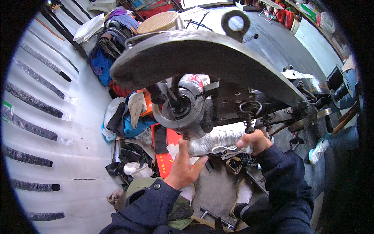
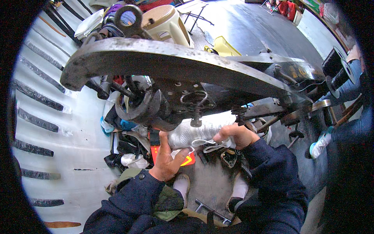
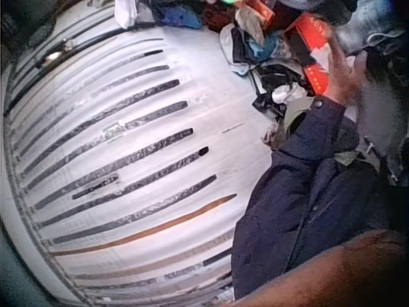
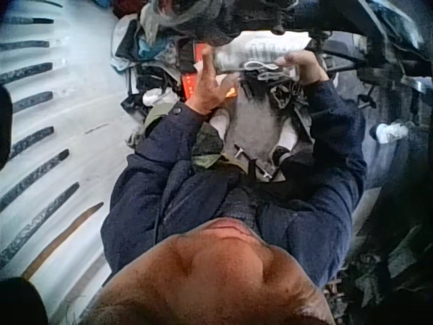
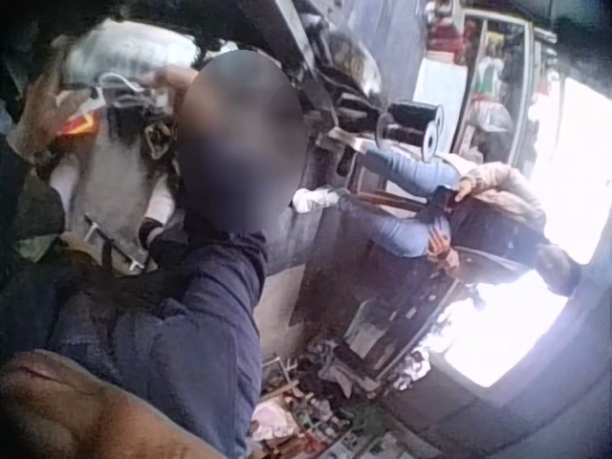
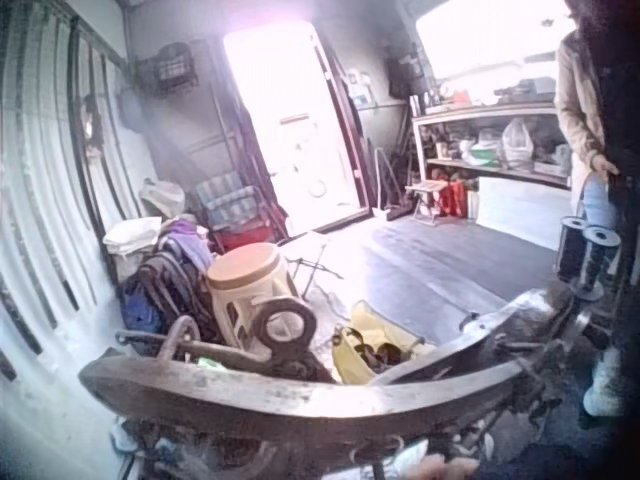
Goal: The person positions a white and blue sneaker on a sewing machine and stitches along the upper. They adjust the shoe and thread, then use shears to cut the thread before continuing to sew.
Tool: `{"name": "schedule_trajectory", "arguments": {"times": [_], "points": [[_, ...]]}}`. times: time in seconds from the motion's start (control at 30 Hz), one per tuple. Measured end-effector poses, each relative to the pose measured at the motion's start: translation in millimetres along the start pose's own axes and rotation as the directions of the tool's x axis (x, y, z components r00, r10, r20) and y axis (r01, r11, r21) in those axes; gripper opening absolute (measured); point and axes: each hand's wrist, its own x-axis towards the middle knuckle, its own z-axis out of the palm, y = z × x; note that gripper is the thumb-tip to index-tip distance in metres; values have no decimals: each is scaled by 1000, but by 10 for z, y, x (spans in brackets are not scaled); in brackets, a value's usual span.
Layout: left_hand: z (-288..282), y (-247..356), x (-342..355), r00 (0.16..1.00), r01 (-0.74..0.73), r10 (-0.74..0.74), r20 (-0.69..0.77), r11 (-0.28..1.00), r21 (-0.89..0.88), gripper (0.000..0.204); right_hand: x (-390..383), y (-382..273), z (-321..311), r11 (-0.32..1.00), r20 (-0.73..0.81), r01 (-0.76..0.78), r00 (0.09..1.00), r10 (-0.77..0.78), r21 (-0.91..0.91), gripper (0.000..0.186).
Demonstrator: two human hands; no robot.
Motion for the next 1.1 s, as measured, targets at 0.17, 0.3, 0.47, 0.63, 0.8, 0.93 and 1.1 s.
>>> {"name": "schedule_trajectory", "arguments": {"times": [0.17,0.3,0.47,0.63,0.8,0.93,1.1], "points": [[2,34,63,999,-35,34,-16,999,-39,73,-137,-31,19,998,-17,58,998,-58,-13,82],[-43,23,95,998,-2,8,61,996,-91,79,-153,-121,133,996,36,76,997,-74,-52,61],[-37,47,169,987,152,-133,87,950,-272,76,-192,-159,246,988,61,153,986,-155,35,64],[-38,107,184,987,154,-140,73,954,-256,72,-236,-176,332,972,86,206,972,-217,114,66],[-29,92,229,987,156,-136,83,932,-329,67,-287,-201,396,980,-9,178,984,-178,85,70],[-33,118,262,983,183,-157,96,900,-396,67,-259,-188,406,972,14,215,976,-217,95,71],[-42,200,344,979,204,-177,100,875,-439,72,-232,-147,421,955,-39,262,965,-259,140,69]]}}
